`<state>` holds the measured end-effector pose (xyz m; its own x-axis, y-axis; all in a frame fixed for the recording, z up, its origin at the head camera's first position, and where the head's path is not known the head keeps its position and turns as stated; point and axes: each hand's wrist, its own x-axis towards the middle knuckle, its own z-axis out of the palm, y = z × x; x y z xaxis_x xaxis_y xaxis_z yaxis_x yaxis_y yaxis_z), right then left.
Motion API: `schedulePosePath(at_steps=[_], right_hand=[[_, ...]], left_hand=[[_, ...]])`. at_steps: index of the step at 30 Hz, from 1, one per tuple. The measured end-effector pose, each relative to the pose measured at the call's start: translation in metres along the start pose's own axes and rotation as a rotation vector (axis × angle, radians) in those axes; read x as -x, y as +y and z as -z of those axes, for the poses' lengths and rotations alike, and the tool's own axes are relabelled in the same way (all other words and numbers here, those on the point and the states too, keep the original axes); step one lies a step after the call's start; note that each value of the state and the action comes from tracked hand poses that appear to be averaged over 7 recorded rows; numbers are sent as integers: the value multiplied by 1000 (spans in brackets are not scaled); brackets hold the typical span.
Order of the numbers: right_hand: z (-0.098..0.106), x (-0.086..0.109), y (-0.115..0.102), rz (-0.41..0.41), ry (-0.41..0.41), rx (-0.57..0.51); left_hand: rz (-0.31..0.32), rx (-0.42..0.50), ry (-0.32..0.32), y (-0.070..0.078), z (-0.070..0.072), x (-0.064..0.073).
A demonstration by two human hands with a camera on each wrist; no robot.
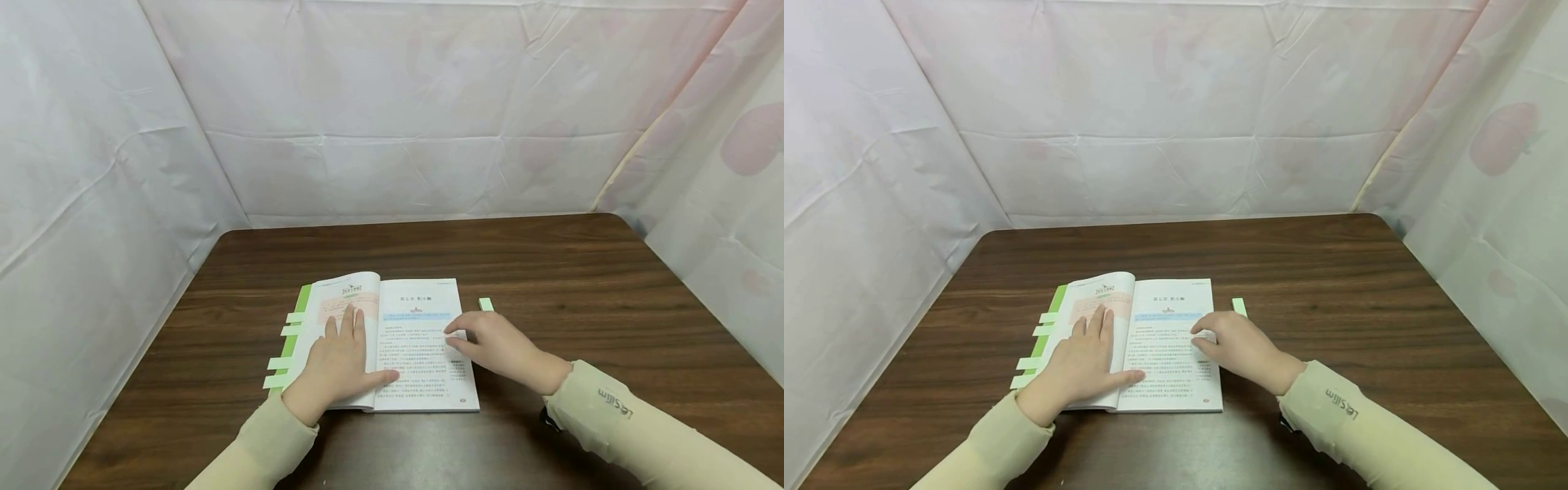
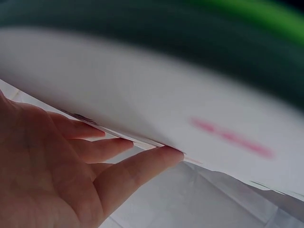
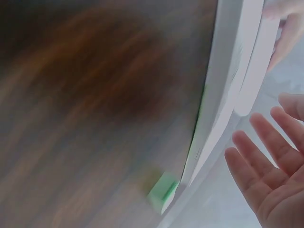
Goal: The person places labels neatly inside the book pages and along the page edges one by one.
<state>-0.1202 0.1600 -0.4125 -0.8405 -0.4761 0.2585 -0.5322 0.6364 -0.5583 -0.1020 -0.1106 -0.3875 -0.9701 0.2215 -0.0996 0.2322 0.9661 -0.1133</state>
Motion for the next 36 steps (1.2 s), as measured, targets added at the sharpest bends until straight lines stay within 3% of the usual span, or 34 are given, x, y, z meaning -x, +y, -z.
schedulePosePath(at_steps=[12, 20, 29, 36], right_hand=[[13, 9, 37, -12, 67, 224], [18, 17, 57, -71, 13, 259], [21, 21, 68, -64, -33, 266], [18, 21, 70, -31, -13, 275]], left_hand=[[-3, -8, -5, 0, 1, -1], [-7, -10, -6, -1, 0, -1], [-14, -8, -4, -2, 0, -1], [-9, 5, -3, -2, 0, -2]])
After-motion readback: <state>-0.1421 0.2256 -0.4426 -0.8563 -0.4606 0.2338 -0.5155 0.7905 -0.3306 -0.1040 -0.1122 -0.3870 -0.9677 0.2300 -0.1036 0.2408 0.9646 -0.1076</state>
